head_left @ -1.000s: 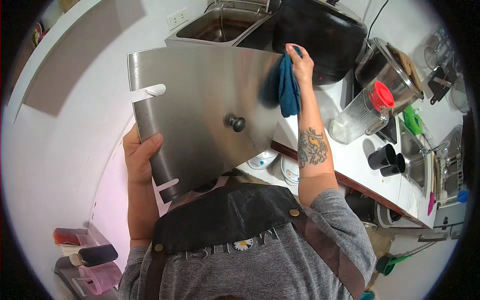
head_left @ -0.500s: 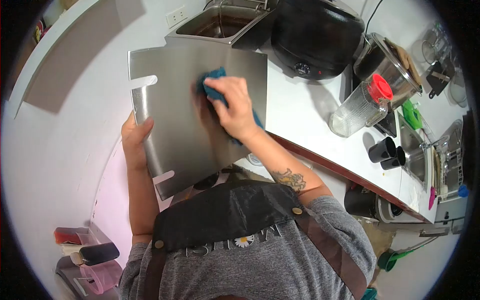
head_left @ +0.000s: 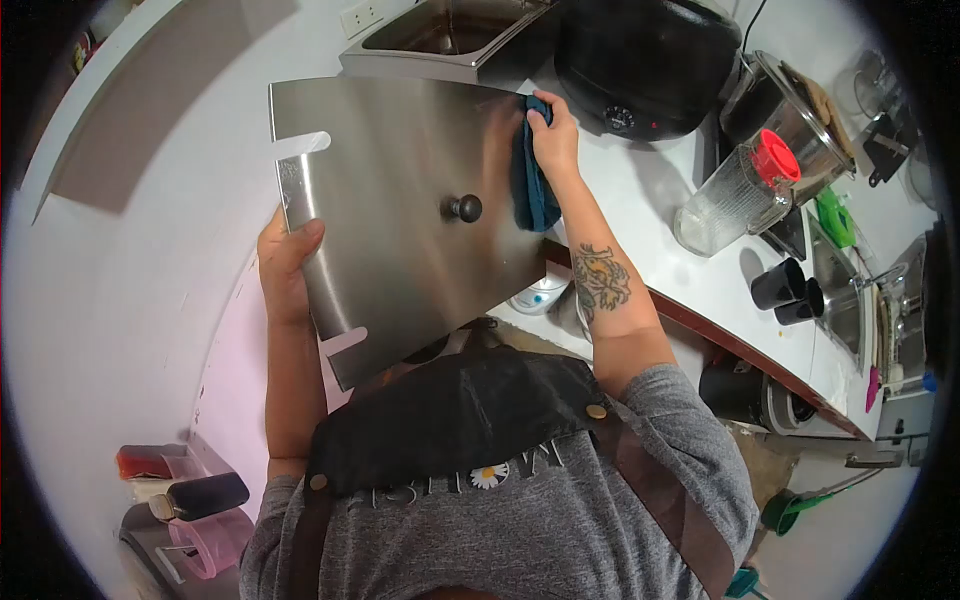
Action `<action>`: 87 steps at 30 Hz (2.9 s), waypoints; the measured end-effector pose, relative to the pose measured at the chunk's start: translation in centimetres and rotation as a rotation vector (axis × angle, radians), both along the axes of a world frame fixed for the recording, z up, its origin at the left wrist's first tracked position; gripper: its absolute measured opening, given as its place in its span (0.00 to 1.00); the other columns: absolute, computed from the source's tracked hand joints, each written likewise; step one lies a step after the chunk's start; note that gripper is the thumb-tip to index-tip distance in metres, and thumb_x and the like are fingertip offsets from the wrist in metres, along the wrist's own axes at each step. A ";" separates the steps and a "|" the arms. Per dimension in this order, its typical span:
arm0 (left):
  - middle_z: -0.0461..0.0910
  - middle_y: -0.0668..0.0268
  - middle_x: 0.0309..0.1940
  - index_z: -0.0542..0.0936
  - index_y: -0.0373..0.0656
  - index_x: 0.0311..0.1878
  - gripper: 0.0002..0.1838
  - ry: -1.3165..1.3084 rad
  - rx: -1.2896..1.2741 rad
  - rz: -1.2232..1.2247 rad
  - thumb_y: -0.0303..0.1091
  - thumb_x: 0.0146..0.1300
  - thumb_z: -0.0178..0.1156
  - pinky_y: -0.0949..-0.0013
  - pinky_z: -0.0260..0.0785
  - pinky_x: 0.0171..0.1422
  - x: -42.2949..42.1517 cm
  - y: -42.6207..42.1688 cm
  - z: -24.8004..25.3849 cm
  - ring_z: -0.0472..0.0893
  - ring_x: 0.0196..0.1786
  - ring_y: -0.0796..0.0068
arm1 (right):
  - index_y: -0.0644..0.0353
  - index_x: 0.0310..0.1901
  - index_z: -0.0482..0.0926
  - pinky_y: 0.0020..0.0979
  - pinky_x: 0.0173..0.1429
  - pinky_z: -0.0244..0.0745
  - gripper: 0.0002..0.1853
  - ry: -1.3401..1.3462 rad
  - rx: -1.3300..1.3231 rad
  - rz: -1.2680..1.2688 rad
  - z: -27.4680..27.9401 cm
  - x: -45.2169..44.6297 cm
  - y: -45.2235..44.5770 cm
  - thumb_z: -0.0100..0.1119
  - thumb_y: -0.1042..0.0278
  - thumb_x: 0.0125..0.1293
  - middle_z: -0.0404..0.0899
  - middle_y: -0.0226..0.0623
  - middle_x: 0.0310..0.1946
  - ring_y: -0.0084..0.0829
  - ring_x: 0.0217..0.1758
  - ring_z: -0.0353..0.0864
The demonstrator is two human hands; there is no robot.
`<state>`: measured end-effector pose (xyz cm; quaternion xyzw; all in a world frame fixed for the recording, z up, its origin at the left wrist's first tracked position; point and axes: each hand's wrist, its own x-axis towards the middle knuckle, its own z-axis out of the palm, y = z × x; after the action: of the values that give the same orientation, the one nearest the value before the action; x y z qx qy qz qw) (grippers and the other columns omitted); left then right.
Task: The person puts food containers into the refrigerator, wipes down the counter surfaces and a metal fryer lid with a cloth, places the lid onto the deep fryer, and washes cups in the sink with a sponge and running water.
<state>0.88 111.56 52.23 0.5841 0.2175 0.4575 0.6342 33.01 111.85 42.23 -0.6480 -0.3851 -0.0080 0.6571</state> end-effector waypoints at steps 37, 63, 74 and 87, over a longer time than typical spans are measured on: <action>0.77 0.63 0.36 0.72 0.29 0.48 0.17 0.057 0.128 -0.100 0.27 0.55 0.52 0.76 0.64 0.43 3.1 -3.8 3.3 0.74 0.37 0.80 | 0.64 0.47 0.72 0.24 0.48 0.67 0.19 0.320 0.529 0.231 2.9 1.8 -5.2 0.59 0.77 0.50 0.74 0.35 0.39 0.25 0.42 0.73; 0.74 0.69 0.31 0.74 0.30 0.45 0.16 0.085 0.120 -0.067 0.30 0.54 0.54 0.80 0.59 0.39 3.4 -4.0 3.3 0.68 0.33 0.85 | 0.58 0.38 0.77 0.23 0.30 0.70 0.10 0.729 0.132 0.347 0.3 6.4 -2.3 0.59 0.74 0.52 0.77 0.31 0.27 0.20 0.26 0.75; 0.77 0.65 0.36 0.73 0.31 0.48 0.17 0.027 0.057 -0.107 0.29 0.55 0.53 0.77 0.65 0.41 3.2 -2.2 2.8 0.74 0.36 0.81 | 0.57 0.50 0.75 0.25 0.58 0.58 0.14 -0.389 0.183 0.209 2.2 0.6 -1.8 0.49 0.64 0.64 0.70 0.35 0.45 0.28 0.52 0.67; 0.75 0.59 0.40 0.69 0.34 0.53 0.24 -0.038 -0.181 -0.050 0.31 0.51 0.49 0.71 0.71 0.42 1.3 3.9 -0.3 0.76 0.38 0.71 | 0.43 0.58 0.65 0.55 0.51 0.62 0.22 -0.562 -1.110 -0.354 -1.9 6.2 -8.6 0.46 0.57 0.61 0.74 0.39 0.47 0.49 0.52 0.70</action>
<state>2.20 115.49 51.95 0.5208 0.2312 0.4309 0.6997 39.16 103.28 40.32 -0.9183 -0.3766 -0.0851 0.0872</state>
